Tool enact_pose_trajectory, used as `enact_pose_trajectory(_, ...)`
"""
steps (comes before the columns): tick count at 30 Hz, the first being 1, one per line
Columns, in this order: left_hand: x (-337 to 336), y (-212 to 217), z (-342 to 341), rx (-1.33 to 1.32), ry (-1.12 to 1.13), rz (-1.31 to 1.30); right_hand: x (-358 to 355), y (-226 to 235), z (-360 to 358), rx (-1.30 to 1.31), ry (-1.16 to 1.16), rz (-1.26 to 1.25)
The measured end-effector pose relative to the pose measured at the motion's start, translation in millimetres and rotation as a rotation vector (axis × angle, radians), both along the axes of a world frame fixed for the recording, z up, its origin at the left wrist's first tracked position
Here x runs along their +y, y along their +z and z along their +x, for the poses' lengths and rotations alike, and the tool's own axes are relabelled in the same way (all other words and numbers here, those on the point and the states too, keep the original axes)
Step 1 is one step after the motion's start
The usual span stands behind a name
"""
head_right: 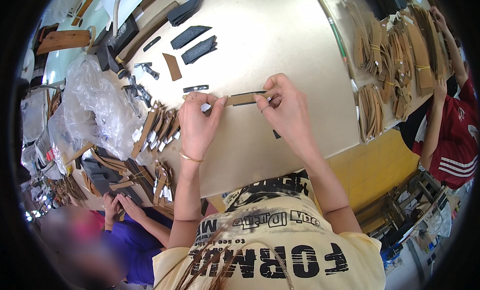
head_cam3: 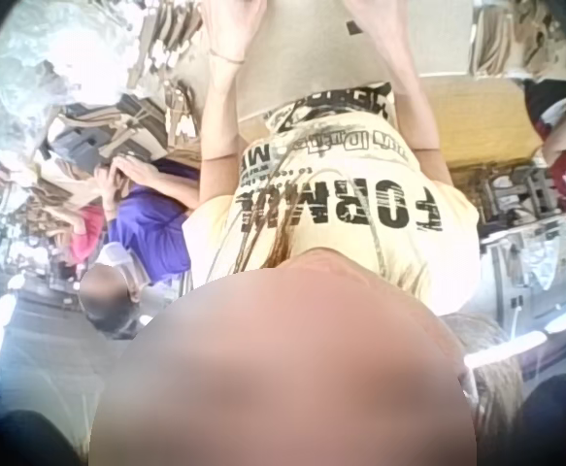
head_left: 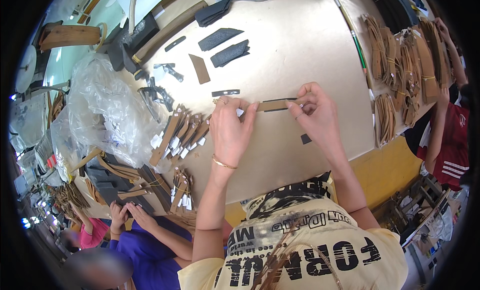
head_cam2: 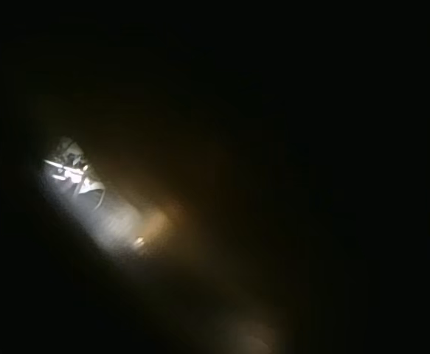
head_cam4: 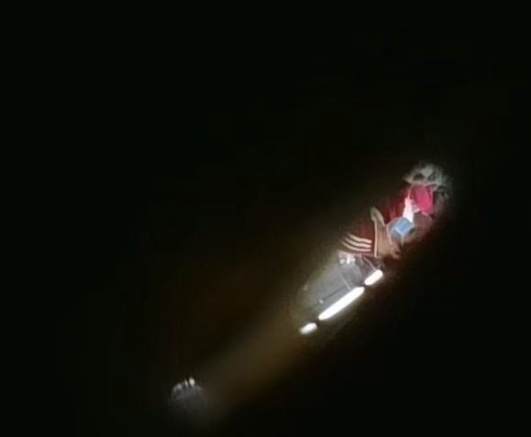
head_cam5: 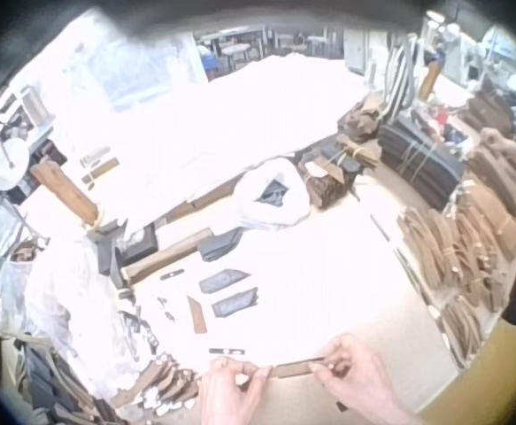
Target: The person repeatedly picks small black and tan leather pieces from a table, aligns them, and places them into a growing stack. The person also handles a plastic bag and a rubber band, then bundles the stack and places it on the table.
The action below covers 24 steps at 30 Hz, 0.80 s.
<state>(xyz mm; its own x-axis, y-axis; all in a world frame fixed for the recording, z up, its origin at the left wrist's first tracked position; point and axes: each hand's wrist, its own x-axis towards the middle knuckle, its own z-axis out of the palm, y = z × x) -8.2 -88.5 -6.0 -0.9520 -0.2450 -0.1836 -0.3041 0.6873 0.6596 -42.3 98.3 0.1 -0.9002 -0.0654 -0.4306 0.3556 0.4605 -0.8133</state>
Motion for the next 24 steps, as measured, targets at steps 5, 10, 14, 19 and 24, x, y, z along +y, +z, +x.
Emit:
enact_pose_trajectory(5, -1, 0, 0, -0.009, -0.011, -0.014, -1, 0, 1, 0.03, 0.01, 0.018)
enact_pose_trajectory(10, -1, -2, 2, 0.025, -0.006, -0.017, -1, -2, 1, -0.012, 0.022, 0.04)
enact_pose_trajectory(14, 10, -10, 16, 0.158, 0.044, -0.117, -1, -2, 0, 0.012, 0.015, 0.021)
enact_pose_trajectory(19, 18, -32, 30, 0.468, -0.262, -0.458, 0, -2, 0, 0.042, 0.018, 0.006)
enact_pose_trajectory(24, 8, -39, 33, 0.469, -0.41, -0.443, 1, -3, 2, 0.032, -0.01, -0.047)
